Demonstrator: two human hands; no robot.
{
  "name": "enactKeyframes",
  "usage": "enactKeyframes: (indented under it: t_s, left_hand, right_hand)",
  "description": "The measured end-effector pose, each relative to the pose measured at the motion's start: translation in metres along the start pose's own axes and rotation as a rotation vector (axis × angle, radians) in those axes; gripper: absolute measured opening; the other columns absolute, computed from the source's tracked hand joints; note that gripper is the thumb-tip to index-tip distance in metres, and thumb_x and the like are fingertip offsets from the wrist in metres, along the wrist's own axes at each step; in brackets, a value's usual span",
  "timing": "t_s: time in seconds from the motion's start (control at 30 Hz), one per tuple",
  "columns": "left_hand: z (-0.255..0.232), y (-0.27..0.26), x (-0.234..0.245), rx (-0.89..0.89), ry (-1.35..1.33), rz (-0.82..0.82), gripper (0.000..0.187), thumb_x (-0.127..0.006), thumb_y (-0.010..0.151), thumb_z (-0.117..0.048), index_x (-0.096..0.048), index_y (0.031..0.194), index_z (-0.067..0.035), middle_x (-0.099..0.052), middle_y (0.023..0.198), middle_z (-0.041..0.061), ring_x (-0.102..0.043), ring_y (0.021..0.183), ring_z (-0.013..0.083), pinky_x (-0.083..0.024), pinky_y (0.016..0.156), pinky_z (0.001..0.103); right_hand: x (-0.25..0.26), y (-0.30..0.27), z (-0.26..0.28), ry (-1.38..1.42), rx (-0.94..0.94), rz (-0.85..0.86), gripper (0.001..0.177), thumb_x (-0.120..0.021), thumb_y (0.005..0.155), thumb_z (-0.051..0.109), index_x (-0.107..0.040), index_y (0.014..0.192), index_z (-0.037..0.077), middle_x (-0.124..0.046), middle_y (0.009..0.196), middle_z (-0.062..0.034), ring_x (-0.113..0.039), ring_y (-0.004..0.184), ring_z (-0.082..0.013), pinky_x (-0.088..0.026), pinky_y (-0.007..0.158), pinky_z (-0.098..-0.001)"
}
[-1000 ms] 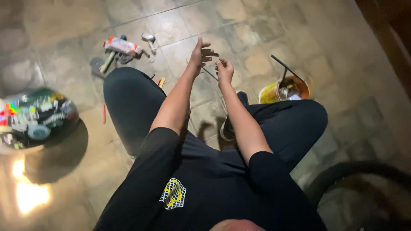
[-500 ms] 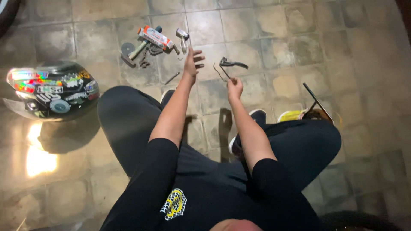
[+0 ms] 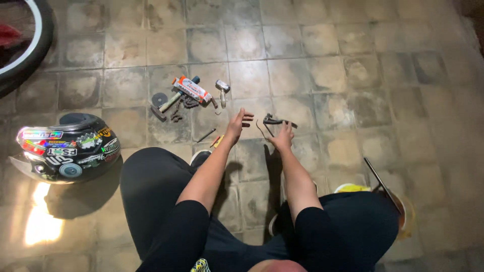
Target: Repairing or cleaning a bicycle chain and related mechanical components while sitting on the floor.
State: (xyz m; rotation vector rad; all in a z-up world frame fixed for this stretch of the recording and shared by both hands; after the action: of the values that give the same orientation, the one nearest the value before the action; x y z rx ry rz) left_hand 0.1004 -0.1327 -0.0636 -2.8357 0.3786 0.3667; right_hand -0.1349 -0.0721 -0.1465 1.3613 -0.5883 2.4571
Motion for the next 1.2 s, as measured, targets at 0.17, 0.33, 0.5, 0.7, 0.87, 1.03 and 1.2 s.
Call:
enactKeyframes:
  t_s: [0.17,0.33,0.5,0.7,0.87,1.03,1.2]
  left_hand:
    - [0.011,0.012,0.024,-0.014,0.022,-0.03,0.067,-0.039,0.103,-0.061,-0.071,0.112,-0.003,-0.073,0.112,0.011,-0.068,0.105,0.0205,-0.053,0.086,0.036]
    - [0.008,0.014,0.049,-0.022,0.047,-0.05,0.066,-0.039,0.103,-0.061,-0.071,0.113,-0.004,-0.073,0.113,0.01,-0.069,0.105,0.0205,-0.054,0.086,0.036]
    - [0.008,0.001,0.067,0.026,0.067,-0.113,0.065,-0.041,0.102,-0.062,-0.068,0.116,-0.005,-0.073,0.116,0.009,-0.069,0.105,0.0204,-0.053,0.085,0.035]
    - [0.003,-0.008,0.057,0.01,0.065,-0.066,0.066,-0.042,0.101,-0.063,-0.069,0.116,-0.005,-0.072,0.116,0.009,-0.068,0.105,0.0209,-0.053,0.086,0.035]
    - [-0.006,-0.016,0.049,-0.003,0.067,-0.039,0.068,-0.041,0.102,-0.063,-0.071,0.115,-0.004,-0.072,0.115,0.01,-0.068,0.105,0.0211,-0.053,0.086,0.036]
    - [-0.011,-0.017,0.045,-0.016,0.047,-0.045,0.065,-0.043,0.101,-0.06,-0.071,0.115,-0.004,-0.072,0.115,0.01,-0.068,0.104,0.0213,-0.053,0.085,0.036]
    - [-0.028,-0.024,0.06,-0.136,0.555,-0.45,0.043,-0.061,0.098,-0.041,-0.07,0.113,-0.002,-0.071,0.101,0.012,-0.065,0.092,0.0234,-0.051,0.083,0.037]
  right_hand:
    - [-0.006,0.022,0.027,-0.173,0.118,0.167,0.136,-0.103,0.05,0.037,-0.023,0.157,0.015,-0.015,0.164,-0.017,-0.031,0.14,-0.0515,-0.036,0.112,-0.0558]
    - [-0.011,0.012,0.04,-0.255,0.063,0.267,0.119,-0.095,0.059,0.029,-0.03,0.159,0.024,-0.029,0.164,-0.004,-0.041,0.139,-0.0442,-0.047,0.104,-0.0566]
    - [-0.037,0.001,0.024,-0.296,0.036,0.183,0.044,-0.078,0.085,0.029,-0.066,0.124,0.013,-0.065,0.129,-0.0158,-0.062,0.12,-0.0391,-0.053,0.098,-0.0542]
    - [-0.06,-0.034,0.019,-0.328,0.04,0.135,0.032,-0.073,0.085,0.025,-0.069,0.111,0.007,-0.072,0.111,-0.0186,-0.067,0.108,-0.041,-0.054,0.093,-0.0532]
    - [-0.076,-0.055,0.012,-0.245,0.111,0.099,0.031,-0.07,0.08,0.015,-0.07,0.109,0.003,-0.071,0.11,-0.0225,-0.069,0.1,-0.0436,-0.056,0.087,-0.0514]
    - [-0.119,-0.041,-0.013,-0.04,-0.12,0.187,0.031,-0.077,0.077,0.022,-0.074,0.097,-0.001,-0.071,0.097,-0.022,-0.07,0.091,-0.0393,-0.056,0.08,-0.0494]
    - [-0.185,-0.005,0.021,1.082,-0.28,0.414,0.031,-0.079,0.088,0.029,-0.065,0.092,0.001,-0.056,0.07,-0.0043,-0.047,0.056,-0.0192,-0.038,0.05,-0.0413]
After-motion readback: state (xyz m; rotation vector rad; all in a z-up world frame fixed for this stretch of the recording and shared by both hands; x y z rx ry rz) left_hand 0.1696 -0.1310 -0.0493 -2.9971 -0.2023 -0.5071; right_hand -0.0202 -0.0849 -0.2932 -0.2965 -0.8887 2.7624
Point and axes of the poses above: each hand's wrist, its own y-axis towards the middle knuckle, its own x-axis out of the back of the hand, z = x × y, the point moved 6 cm from there along y, towards the middle knuckle
